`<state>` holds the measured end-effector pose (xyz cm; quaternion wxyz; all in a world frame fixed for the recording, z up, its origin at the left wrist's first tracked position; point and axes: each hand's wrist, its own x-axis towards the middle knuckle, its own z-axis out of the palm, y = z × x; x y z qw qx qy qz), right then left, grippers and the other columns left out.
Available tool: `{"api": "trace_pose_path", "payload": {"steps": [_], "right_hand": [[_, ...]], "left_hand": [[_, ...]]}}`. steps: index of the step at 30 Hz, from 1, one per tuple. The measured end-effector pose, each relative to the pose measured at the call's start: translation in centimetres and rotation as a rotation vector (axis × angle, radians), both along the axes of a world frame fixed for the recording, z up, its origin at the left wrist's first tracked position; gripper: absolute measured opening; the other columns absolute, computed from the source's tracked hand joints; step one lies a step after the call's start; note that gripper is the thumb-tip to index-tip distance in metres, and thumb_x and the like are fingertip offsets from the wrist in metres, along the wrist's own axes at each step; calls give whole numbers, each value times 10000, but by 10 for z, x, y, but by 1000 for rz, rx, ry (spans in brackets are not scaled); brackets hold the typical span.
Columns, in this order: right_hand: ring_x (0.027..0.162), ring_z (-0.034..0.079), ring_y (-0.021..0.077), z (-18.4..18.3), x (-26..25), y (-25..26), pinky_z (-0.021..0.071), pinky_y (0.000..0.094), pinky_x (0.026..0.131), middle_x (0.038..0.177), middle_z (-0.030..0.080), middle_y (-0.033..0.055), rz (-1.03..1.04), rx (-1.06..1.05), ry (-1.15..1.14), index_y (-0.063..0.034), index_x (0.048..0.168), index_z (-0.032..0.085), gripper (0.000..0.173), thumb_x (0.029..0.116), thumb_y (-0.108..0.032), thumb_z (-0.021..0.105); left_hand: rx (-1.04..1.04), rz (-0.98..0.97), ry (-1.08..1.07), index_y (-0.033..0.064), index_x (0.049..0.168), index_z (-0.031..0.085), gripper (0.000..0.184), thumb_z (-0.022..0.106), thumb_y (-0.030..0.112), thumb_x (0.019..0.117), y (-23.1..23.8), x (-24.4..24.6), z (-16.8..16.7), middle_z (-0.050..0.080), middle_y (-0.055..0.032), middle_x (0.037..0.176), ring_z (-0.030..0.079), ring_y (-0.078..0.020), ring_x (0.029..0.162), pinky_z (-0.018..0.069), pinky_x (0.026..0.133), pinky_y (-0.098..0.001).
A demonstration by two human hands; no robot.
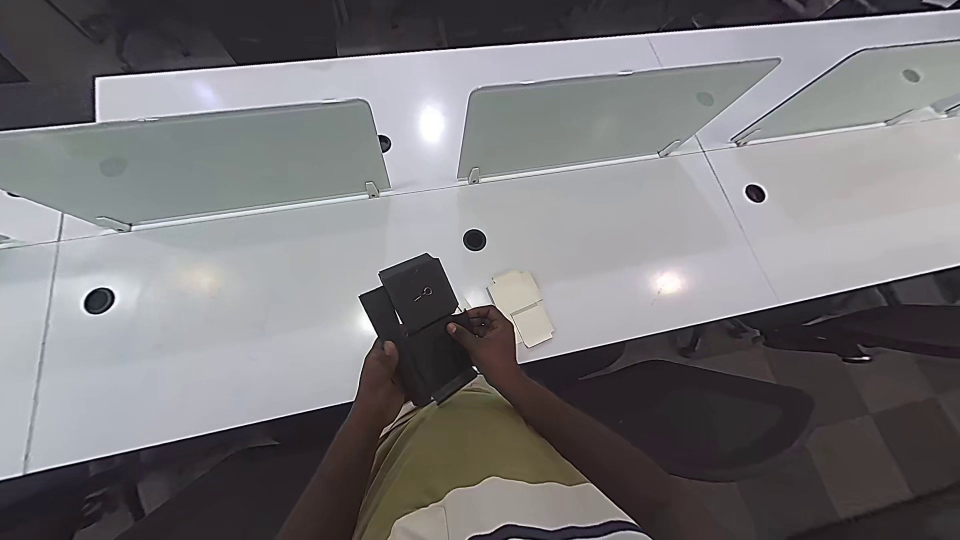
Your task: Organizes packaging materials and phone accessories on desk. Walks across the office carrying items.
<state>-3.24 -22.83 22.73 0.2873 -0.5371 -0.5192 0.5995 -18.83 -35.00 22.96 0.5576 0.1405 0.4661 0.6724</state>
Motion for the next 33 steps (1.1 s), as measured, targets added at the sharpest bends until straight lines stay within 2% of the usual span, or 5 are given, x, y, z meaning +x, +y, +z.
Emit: {"api": "trace_pose_path", "payload": {"steps": [4, 8, 17, 26, 33], "right_hand": [[761, 698, 102, -12, -9, -4, 596, 287, 736, 867, 728, 63, 174, -13, 26, -14, 1011, 684, 233, 912, -206, 773], [1016, 688, 192, -74, -2, 17, 551, 395, 926, 1088, 726, 134, 317, -136, -81, 8, 1141, 702, 360, 1070, -303, 533], [1388, 439, 431, -201, 52, 29, 489, 608, 1008, 1523, 417, 240, 397, -150, -1051, -109, 1617, 274, 1260, 626, -569, 902], [1203, 633, 389, -205, 46, 45, 508, 592, 996, 1282, 661, 203, 558, -229, -1011, -104, 1463, 461, 1020, 631, -468, 926], [984, 673, 259, -179, 52, 44, 534, 461, 918, 1043, 695, 189, 494, -242, -408, 27, 1118, 687, 332, 1067, -259, 529]], "left_hand": [[-239, 179, 153, -61, 1243, 527, 357, 671, -45, 916, -5, 16, -10, 725, -158, 1029, 740, -248, 904, 641, 807, -416], [-365, 297, 251, -49, 1234, 522, 335, 636, -74, 920, -22, 6, -17, 725, -126, 994, 743, -210, 858, 648, 758, -377], [-510, 534, 347, -29, 1184, 542, 350, 689, -66, 869, -63, -11, -13, 714, -99, 931, 734, -166, 791, 643, 687, -339], [-601, 597, 272, -37, 1182, 553, 303, 652, -74, 898, -85, -5, -22, 708, -118, 933, 728, -176, 776, 637, 677, -335], [-536, 537, 238, -50, 1176, 559, 299, 656, -74, 895, -63, -4, -31, 714, -129, 931, 734, -195, 780, 641, 683, -355]]}}
